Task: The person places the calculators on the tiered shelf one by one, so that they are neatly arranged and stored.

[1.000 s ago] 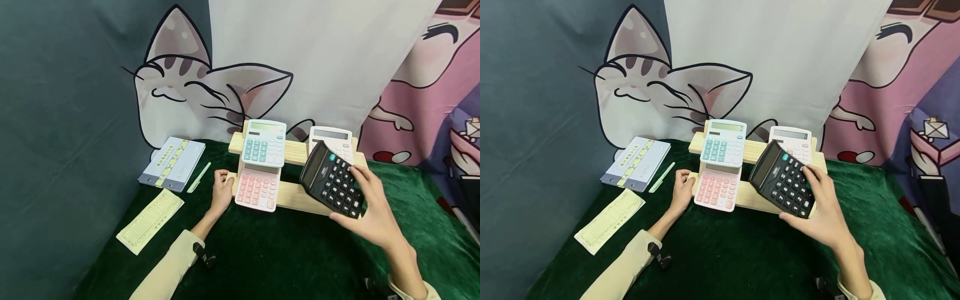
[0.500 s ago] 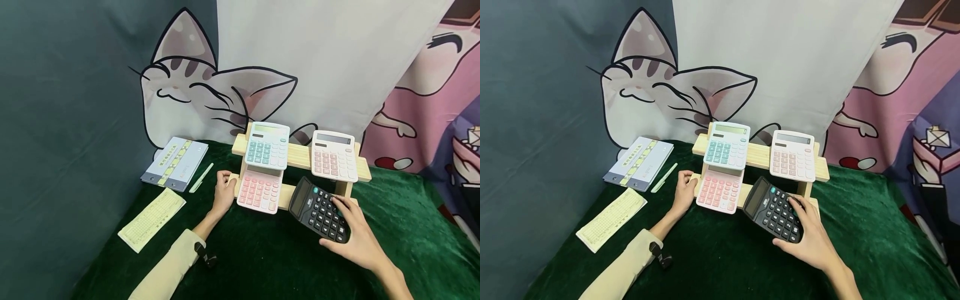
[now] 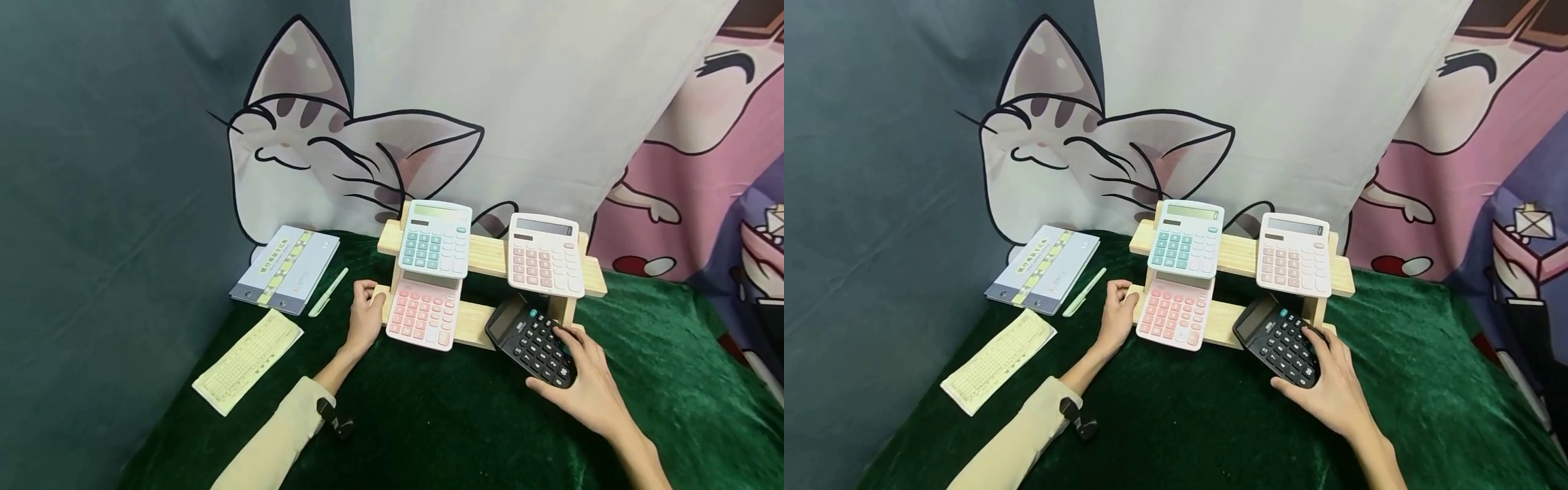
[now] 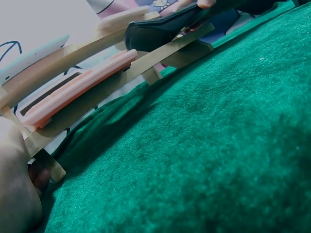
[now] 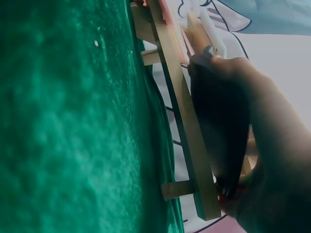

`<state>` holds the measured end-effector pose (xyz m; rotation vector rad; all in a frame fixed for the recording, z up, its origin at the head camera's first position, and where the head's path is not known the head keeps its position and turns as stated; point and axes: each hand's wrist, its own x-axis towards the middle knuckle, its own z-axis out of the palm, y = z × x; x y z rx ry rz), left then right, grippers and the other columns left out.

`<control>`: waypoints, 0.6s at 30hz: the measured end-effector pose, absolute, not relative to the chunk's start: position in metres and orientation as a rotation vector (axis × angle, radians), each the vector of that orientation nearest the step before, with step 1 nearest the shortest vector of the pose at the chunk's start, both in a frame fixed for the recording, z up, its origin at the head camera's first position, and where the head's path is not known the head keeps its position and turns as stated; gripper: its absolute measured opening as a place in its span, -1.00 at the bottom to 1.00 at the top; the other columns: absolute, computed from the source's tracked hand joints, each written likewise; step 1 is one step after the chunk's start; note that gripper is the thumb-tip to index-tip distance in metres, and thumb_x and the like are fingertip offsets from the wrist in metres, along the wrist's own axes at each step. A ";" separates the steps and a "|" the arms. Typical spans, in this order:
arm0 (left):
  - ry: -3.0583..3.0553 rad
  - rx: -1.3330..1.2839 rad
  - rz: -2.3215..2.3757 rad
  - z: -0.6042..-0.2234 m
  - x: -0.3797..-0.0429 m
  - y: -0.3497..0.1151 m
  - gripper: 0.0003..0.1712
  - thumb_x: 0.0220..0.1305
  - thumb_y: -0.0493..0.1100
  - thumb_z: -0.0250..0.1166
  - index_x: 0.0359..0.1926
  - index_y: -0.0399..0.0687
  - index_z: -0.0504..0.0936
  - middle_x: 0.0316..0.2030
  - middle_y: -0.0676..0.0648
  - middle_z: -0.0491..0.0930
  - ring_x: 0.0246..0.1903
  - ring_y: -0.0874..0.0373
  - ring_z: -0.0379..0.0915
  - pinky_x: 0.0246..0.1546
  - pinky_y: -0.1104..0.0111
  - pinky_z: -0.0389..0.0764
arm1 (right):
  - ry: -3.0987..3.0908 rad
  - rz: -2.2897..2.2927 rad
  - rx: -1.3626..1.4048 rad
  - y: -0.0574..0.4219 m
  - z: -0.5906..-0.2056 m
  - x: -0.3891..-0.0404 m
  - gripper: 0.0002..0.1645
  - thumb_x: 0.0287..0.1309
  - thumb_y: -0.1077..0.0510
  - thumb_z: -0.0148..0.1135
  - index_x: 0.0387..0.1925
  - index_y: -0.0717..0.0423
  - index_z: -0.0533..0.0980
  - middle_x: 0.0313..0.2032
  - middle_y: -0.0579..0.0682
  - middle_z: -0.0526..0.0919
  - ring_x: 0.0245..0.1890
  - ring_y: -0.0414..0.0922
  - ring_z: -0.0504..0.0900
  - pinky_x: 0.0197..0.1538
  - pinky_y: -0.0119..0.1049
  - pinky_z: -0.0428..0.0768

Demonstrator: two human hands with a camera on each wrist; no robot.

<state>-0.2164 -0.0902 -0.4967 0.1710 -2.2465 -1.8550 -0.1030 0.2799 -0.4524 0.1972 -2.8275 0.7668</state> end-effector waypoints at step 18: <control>-2.255 0.158 -1.858 -0.497 -0.216 -0.088 -0.67 0.37 -0.19 0.08 0.12 -0.10 0.32 -0.18 -0.17 0.59 -0.36 0.15 0.53 -0.35 0.37 0.46 | -2.628 1.082 0.447 0.294 -0.455 -0.097 -0.49 -0.13 0.53 0.13 -0.09 0.14 0.42 0.28 0.16 0.38 0.41 -0.33 0.10 0.25 -0.73 -0.04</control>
